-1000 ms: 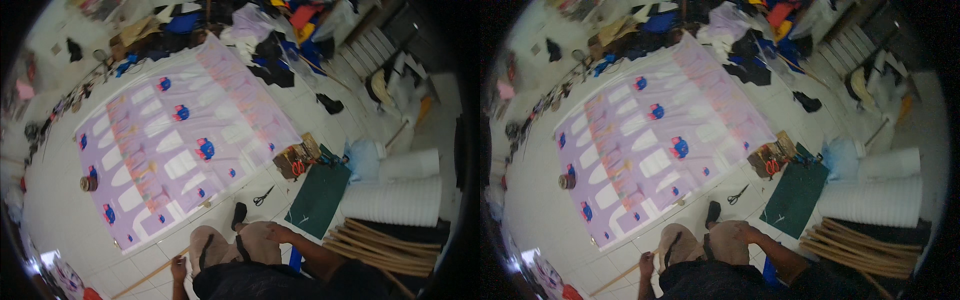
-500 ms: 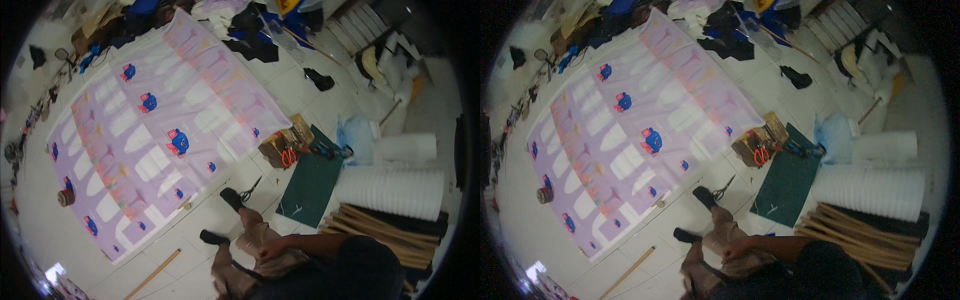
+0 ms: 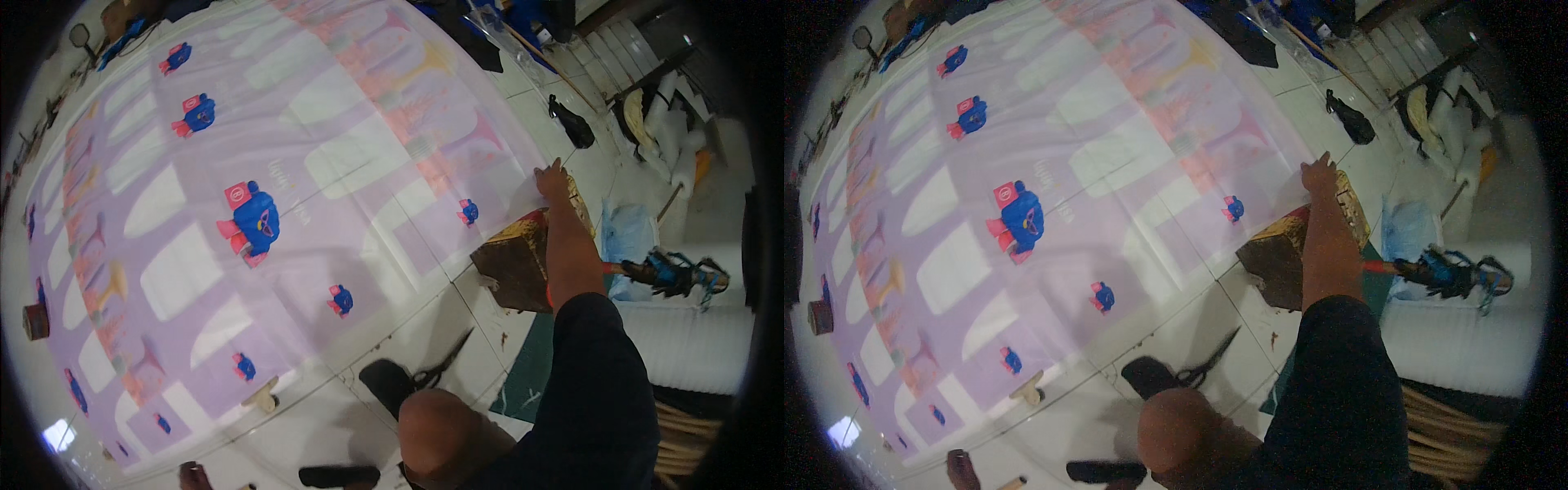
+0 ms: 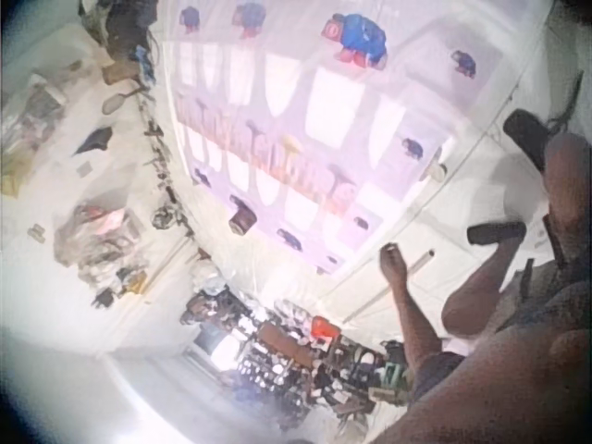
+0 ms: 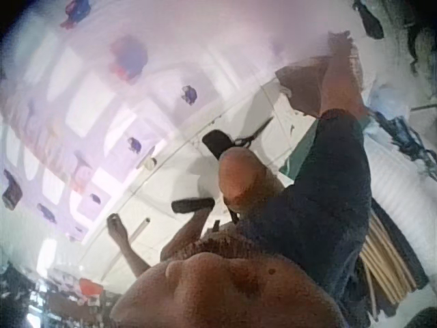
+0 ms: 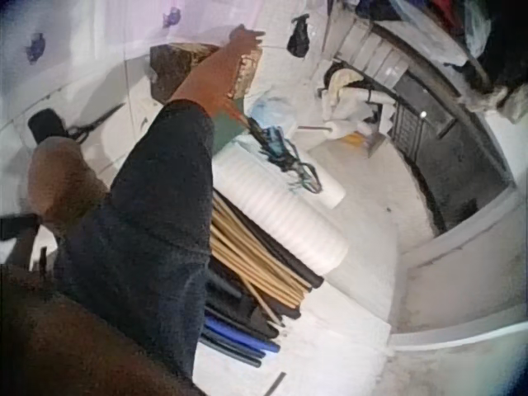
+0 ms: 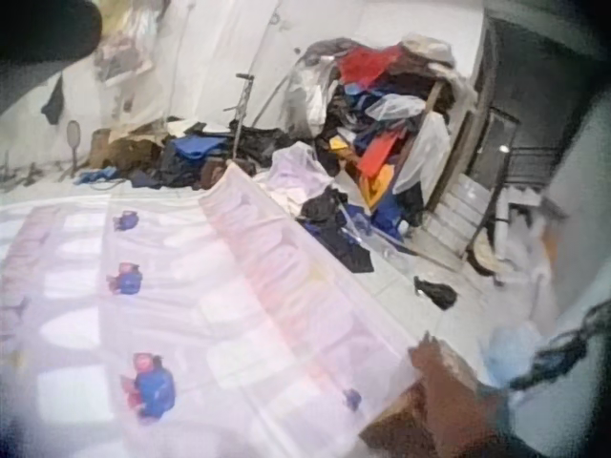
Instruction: The person measures, cuts, and aligns fabric panels by hand using shears and a long wooden guide.
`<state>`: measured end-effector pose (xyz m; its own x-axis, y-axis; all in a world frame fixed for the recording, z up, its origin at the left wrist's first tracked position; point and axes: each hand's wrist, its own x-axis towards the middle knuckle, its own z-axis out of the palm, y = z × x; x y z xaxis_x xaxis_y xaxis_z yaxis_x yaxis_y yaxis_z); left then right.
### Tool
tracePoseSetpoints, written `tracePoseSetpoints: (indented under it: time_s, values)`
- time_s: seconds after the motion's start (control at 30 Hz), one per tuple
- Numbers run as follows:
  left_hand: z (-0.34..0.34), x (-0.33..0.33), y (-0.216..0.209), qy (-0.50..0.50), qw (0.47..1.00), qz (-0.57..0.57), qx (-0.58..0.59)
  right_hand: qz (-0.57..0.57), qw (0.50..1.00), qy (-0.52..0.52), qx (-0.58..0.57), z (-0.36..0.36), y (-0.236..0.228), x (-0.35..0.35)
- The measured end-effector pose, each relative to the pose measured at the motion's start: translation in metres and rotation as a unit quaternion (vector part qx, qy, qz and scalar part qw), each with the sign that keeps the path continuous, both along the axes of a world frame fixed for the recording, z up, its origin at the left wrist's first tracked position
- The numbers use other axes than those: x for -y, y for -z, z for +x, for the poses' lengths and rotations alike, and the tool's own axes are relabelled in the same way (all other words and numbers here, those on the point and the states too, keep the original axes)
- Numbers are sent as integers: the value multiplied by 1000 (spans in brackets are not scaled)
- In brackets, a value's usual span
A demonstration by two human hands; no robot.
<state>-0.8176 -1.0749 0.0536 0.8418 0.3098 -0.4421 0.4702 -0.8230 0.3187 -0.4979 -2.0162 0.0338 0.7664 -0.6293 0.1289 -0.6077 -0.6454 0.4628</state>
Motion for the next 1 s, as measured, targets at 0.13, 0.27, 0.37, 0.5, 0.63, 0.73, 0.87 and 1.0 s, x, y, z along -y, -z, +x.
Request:
tracePoseSetpoints:
  time_s: [0.13,0.27,0.37,0.5,0.63,0.73,0.87,1.0]
  values:
    - [19,-43,22,114,990,76,10,110,963,28,244,22,50,-95]
    - [23,-12,54,165,986,-2,-6,166,904,-196,342,98,95,-162]
    - [37,-9,88,209,977,-8,-50,261,796,-407,365,142,137,-262]
    - [34,-43,76,173,982,73,20,489,674,-489,259,132,128,-441]
    - [22,-21,51,120,992,30,-30,470,719,-500,113,113,159,-457]
    - [-7,-44,47,76,996,34,-22,483,726,-477,-111,91,175,-435]
    - [-76,-105,64,35,995,92,-27,514,689,-476,-185,39,164,-446]
    - [-110,-111,102,17,994,61,-93,563,655,-474,-174,3,158,-458]
